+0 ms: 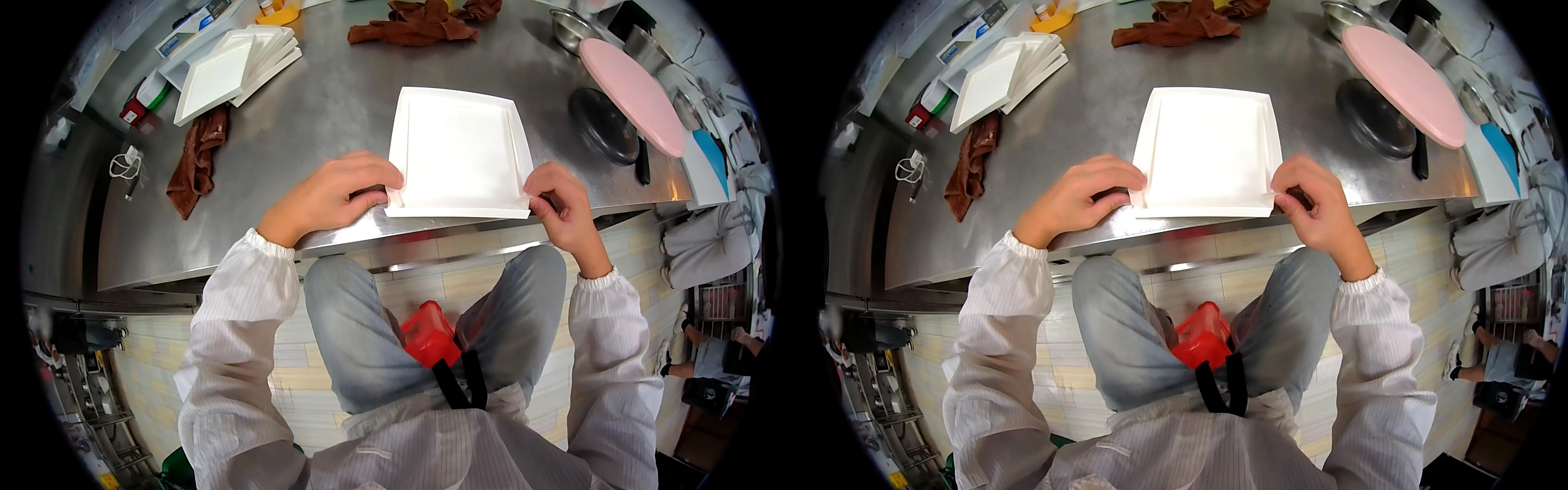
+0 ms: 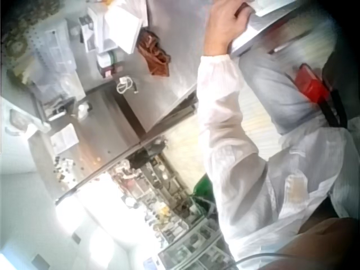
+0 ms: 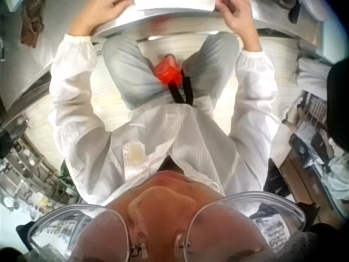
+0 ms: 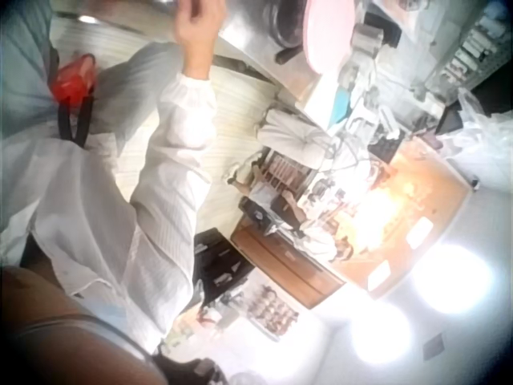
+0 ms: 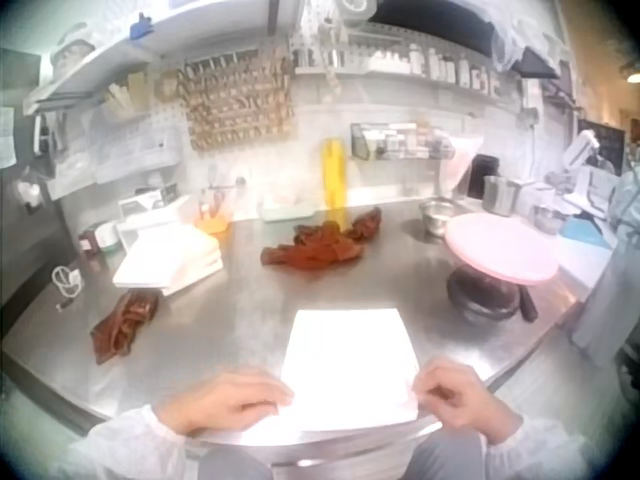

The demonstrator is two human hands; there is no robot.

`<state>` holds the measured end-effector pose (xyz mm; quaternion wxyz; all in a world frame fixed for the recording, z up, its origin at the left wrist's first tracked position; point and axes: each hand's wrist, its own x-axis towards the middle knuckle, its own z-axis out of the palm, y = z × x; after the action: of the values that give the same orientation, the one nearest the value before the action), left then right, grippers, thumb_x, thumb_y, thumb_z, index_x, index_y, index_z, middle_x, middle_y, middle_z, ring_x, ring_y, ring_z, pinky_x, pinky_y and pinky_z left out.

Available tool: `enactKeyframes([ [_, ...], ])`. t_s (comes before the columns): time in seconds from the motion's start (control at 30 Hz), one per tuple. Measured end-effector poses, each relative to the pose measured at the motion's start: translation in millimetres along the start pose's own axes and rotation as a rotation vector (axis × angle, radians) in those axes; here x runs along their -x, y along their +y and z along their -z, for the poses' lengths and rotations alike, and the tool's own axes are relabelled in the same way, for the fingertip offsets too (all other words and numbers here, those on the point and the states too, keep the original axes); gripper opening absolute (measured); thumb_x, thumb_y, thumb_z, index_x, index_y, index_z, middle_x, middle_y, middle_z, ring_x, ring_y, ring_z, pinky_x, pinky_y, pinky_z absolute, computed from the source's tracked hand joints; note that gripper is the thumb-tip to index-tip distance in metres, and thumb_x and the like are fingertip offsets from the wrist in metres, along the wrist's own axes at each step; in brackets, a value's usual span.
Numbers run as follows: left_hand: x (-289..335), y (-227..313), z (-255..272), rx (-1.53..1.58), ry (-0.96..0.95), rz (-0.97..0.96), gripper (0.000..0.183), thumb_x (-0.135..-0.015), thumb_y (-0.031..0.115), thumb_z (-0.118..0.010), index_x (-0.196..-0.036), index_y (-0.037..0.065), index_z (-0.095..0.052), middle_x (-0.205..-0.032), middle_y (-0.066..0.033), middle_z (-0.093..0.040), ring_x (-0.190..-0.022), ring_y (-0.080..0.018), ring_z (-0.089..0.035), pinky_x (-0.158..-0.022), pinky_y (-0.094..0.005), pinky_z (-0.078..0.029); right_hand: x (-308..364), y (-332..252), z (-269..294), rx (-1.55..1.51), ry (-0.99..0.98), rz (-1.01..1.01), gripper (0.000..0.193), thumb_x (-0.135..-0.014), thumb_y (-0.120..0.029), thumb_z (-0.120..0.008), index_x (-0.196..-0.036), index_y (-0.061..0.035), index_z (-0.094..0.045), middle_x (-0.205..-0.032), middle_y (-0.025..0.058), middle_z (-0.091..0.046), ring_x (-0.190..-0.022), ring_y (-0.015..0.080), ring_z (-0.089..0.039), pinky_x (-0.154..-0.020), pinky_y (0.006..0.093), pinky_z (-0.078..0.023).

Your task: The person assembles white styrofoam trays by folding the flat pieces into shape and snapping the edges together. They handle the trays one at a time, stacking the finished units on the metal counter.

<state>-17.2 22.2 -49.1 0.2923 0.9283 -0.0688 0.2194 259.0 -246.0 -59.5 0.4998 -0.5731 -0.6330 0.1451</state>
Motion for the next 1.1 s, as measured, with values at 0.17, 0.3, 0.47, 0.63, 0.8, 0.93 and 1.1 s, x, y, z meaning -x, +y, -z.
enactKeyframes([
  [0.17, 0, -3, 0, -0.039, -0.005, -0.006, 0.012, -0.091, 0.006, -0.072, -0.103, 0.005, -0.069, -0.093, -0.0110, -0.071, -0.089, -0.0301, -0.068, -0.082, -0.0390, -0.055, -1, -3, -7, -0.092, 0.057, -0.171, 0.015, -0.092, 0.012, -0.058, -0.101, 0.0007, -0.062, -0.097, 0.0083, -0.059, -0.078, 0.0143, -0.063, -0.068, 0.0246, -0.052],
  [0.3, 4, 9, -2, 0.018, 0.053, 0.224, 0.013, -0.089, 0.002, -0.072, -0.101, 0.004, -0.068, -0.091, -0.0106, -0.069, -0.079, -0.0257, -0.068, -0.073, -0.0357, -0.055, -3, -2, -7, 0.051, 0.002, -0.213, 0.018, -0.092, 0.013, -0.057, -0.104, -0.0003, -0.061, -0.095, 0.0076, -0.058, -0.074, 0.0146, -0.060, -0.065, 0.0264, -0.050],
  [0.47, 5, 16, -10, 0.045, 0.024, 0.190, 0.020, -0.088, 0.001, -0.068, -0.107, 0.007, -0.063, -0.084, -0.0083, -0.064, -0.072, -0.0241, -0.064, -0.067, -0.0341, -0.053, -16, -18, -11, 0.337, -0.074, -0.104, 0.028, -0.085, 0.015, -0.056, -0.108, -0.0006, -0.061, -0.096, 0.0129, -0.058, -0.080, 0.0270, -0.059, -0.071, 0.0332, -0.050],
  [0.63, 10, 22, -5, 0.047, -0.041, 0.089, 0.028, -0.085, 0.004, -0.068, -0.112, 0.007, -0.060, -0.097, -0.0108, -0.063, -0.085, -0.0260, -0.064, -0.077, -0.0366, -0.054, -18, -40, -16, 0.382, -0.188, -0.143, 0.050, -0.074, 0.018, -0.050, -0.120, 0.0003, -0.056, -0.103, 0.0148, -0.058, -0.093, 0.0342, -0.059, -0.080, 0.0379, -0.051],
  [0.8, 10, 25, -9, -0.005, -0.031, 0.144, 0.027, -0.091, 0.017, -0.077, -0.109, 0.007, -0.059, -0.094, -0.0094, -0.064, -0.083, -0.0253, -0.063, -0.076, -0.0363, -0.053, -19, -48, -16, 0.325, -0.220, -0.187, 0.046, -0.080, 0.012, -0.064, -0.123, -0.0018, -0.054, -0.107, 0.0126, -0.058, -0.088, 0.0282, -0.060, -0.077, 0.0346, -0.052],
  [0.93, 9, 24, -15, 0.054, 0.052, 0.270, 0.021, -0.096, 0.016, -0.074, -0.105, 0.006, -0.058, -0.084, -0.0067, -0.063, -0.074, -0.0213, -0.062, -0.069, -0.0334, -0.051, -14, -30, -18, 0.298, -0.149, -0.170, 0.033, -0.091, 0.002, -0.070, -0.120, -0.0034, -0.055, -0.103, 0.0103, -0.059, -0.081, 0.0222, -0.058, -0.074, 0.0313, -0.051],
  [1.1, 4, 22, -20, 0.255, 0.145, 0.476, 0.016, -0.100, 0.014, -0.070, -0.103, 0.007, -0.056, -0.080, -0.0022, -0.062, -0.070, -0.0120, -0.057, -0.064, -0.0287, -0.046, -27, -25, -22, 0.145, -0.058, -0.309, 0.019, -0.098, -0.001, -0.063, -0.116, -0.0032, -0.056, -0.089, 0.0075, -0.060, -0.074, 0.0204, -0.056, -0.070, 0.0315, -0.048],
])
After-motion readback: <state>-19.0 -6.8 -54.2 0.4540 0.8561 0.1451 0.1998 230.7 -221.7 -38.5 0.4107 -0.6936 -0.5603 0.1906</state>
